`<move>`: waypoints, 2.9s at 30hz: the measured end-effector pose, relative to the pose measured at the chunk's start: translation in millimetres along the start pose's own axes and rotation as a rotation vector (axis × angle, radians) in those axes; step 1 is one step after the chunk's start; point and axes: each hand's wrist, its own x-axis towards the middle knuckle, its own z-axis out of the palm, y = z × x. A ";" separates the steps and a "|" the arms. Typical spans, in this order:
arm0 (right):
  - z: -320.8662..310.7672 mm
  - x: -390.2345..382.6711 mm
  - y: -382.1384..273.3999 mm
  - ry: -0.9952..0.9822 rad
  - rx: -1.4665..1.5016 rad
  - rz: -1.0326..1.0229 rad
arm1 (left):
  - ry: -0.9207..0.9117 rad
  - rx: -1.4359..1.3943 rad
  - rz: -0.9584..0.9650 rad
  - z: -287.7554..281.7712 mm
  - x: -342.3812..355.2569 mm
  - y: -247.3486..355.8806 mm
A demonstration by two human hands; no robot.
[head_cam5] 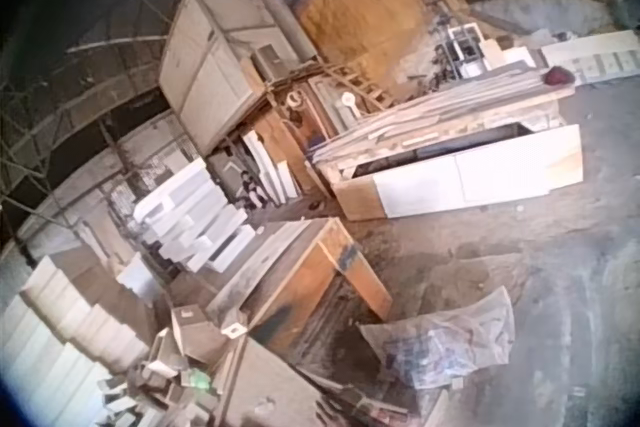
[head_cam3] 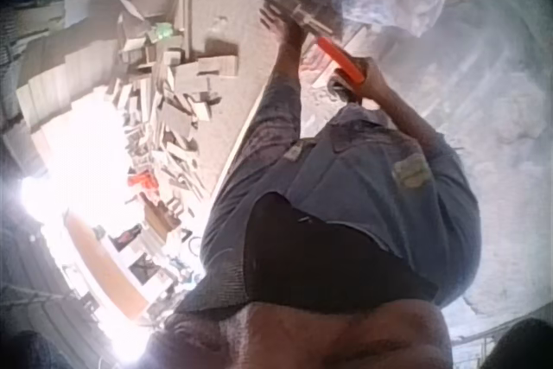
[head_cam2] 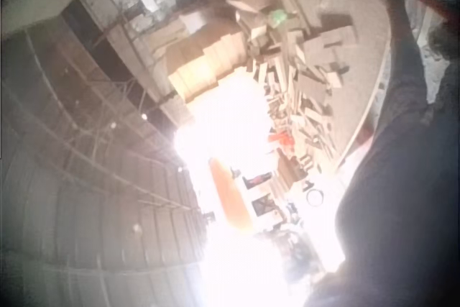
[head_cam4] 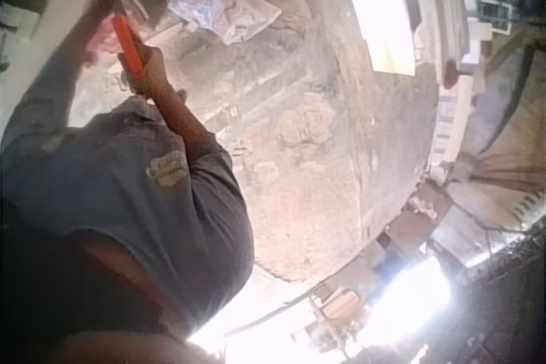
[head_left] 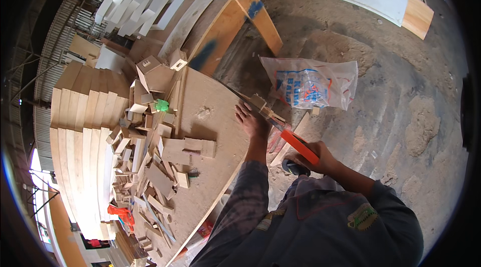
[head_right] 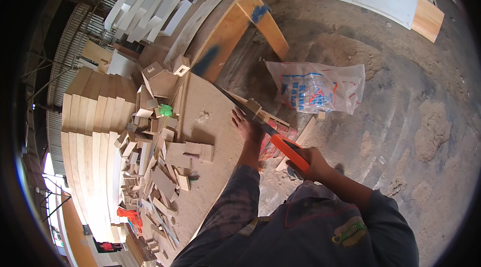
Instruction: The person marks a wood block with a pencil and then uses a handsaw to cut it while holding it against a workbench.
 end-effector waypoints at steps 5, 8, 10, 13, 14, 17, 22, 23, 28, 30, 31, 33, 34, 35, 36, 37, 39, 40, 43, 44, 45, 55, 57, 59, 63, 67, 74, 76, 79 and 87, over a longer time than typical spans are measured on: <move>7.1 22.5 -5.3 0.047 -0.074 -0.113 | -0.097 0.049 -0.015 -11.9 4.6 2.4; -7.6 -4.5 -12.4 -0.017 -0.006 0.073 | -0.106 -0.026 -0.052 -27.9 0.5 12.9; -16.8 -25.7 -13.6 -0.036 0.055 0.107 | -0.096 -0.037 -0.077 -33.0 1.2 10.4; -18.7 -40.8 -9.1 -0.023 0.062 0.016 | -0.057 0.006 -0.061 -21.1 1.9 6.6; -16.3 -32.3 -9.8 -0.041 0.033 0.017 | -0.025 0.024 -0.051 -7.3 3.1 1.1; -4.1 11.9 -4.8 -0.024 -0.074 -0.005 | -0.076 -0.015 -0.047 -11.1 4.0 7.6; -0.2 17.3 -2.0 0.013 -0.006 0.012 | -0.109 -0.016 -0.047 -17.6 5.0 14.6; -4.9 7.6 -3.2 0.005 0.038 0.073 | -0.131 -0.010 -0.056 -30.2 2.6 18.5; -12.6 -29.7 -4.7 -0.027 0.004 -0.001 | 0.005 0.061 -0.020 4.3 5.1 -10.6; -14.9 -17.2 -9.0 -0.064 -0.014 0.065 | -0.059 0.067 -0.024 -6.2 3.0 0.4; -14.9 1.8 -15.5 -0.116 0.015 0.157 | -0.090 0.069 -0.027 -10.4 2.3 5.5; 3.7 35.7 -5.8 0.050 0.026 -0.015 | -0.058 0.018 0.007 -0.9 5.2 6.6; 3.0 43.1 -10.3 0.054 0.025 -0.030 | -0.036 0.004 0.011 1.0 8.1 3.3; 6.4 47.5 -13.2 0.054 0.032 -0.032 | -0.074 0.017 -0.016 -5.3 6.1 3.7; 8.5 49.3 -16.4 0.055 0.038 -0.034 | -0.070 0.039 -0.043 1.1 8.0 0.7; 5.5 42.1 -21.6 0.046 -0.036 0.009 | -0.067 0.060 -0.068 12.7 11.6 -3.5; -5.2 12.7 -18.3 0.020 -0.089 -0.017 | -0.097 0.069 -0.085 11.2 12.1 1.6; -10.7 -1.9 -14.1 0.011 -0.108 -0.035 | -0.130 0.071 -0.076 -11.8 6.7 12.3; -21.1 -31.7 -8.7 -0.046 0.011 0.052 | -0.121 0.127 -0.070 -22.1 7.4 6.5; -18.4 -25.4 -6.7 -0.043 -0.023 0.019 | -0.117 0.149 -0.061 -14.8 4.8 4.7; -16.9 -11.0 -5.2 -0.035 -0.066 -0.005 | -0.124 0.126 -0.062 -8.4 3.4 5.5; -12.4 8.0 -8.9 -0.024 0.033 0.054 | -0.100 0.032 -0.015 -16.8 4.4 16.5; -11.7 -4.6 -0.3 0.052 -0.032 -0.128 | -0.098 0.040 0.010 -15.5 2.9 16.6; -9.0 0.6 -1.5 0.036 -0.075 -0.102 | -0.118 0.054 0.005 -11.0 6.5 13.8; 6.7 19.3 5.2 0.066 -0.201 -0.119 | -0.210 0.299 -0.005 6.5 20.1 1.6; -4.5 16.5 6.6 0.042 -0.104 -0.116 | -0.199 0.144 -0.015 -6.0 16.9 8.8; -8.4 -4.3 6.6 -0.060 -0.038 -0.086 | -0.226 -0.079 0.029 -27.9 -13.3 -2.9; -3.1 -8.0 7.5 -0.086 0.002 -0.089 | -0.266 -0.156 0.026 -31.5 -17.1 -13.6; 4.4 -9.9 -1.8 -0.129 0.017 -0.068 | -0.140 -0.352 0.083 -0.9 -6.2 -57.6; 18.4 -7.3 11.3 -0.117 -0.169 -0.084 | 0.439 -0.365 -0.200 15.6 1.5 -32.4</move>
